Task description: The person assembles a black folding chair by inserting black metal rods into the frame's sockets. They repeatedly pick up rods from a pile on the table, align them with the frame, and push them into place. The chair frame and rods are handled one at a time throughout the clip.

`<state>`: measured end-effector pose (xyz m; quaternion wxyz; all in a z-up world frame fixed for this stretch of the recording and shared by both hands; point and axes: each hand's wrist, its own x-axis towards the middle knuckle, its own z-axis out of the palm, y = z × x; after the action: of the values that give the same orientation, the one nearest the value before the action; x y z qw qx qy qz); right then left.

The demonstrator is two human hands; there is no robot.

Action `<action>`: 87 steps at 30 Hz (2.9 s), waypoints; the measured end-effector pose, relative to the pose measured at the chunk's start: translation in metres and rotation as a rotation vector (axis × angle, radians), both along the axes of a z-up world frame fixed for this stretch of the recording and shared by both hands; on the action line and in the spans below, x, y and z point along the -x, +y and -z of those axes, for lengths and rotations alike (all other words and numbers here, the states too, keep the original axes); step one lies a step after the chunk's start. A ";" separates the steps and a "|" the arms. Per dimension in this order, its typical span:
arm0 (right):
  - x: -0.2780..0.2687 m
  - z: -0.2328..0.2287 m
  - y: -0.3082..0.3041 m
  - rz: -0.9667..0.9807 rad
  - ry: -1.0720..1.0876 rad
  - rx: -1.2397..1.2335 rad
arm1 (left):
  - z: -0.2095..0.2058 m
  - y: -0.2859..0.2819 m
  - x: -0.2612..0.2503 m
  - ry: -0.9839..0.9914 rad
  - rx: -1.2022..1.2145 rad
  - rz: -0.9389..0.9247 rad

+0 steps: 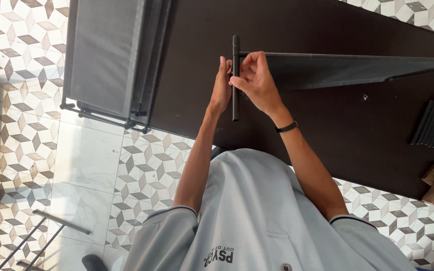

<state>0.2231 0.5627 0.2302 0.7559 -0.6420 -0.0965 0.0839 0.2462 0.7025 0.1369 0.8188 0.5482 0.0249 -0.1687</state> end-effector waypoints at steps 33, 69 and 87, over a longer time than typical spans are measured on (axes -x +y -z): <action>0.102 0.069 0.011 0.501 0.159 0.177 | -0.016 -0.054 0.022 -0.215 -0.223 0.277; 0.138 0.027 -0.039 0.346 0.332 0.509 | -0.026 -0.085 0.071 0.010 -0.119 0.209; 0.156 0.163 -0.099 0.919 0.591 0.345 | -0.026 -0.039 0.066 0.376 0.084 -0.184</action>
<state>0.0667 0.4642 0.0668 0.5938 -0.6814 0.4232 -0.0629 0.1805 0.6633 0.1625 0.8337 0.4680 0.2201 -0.1935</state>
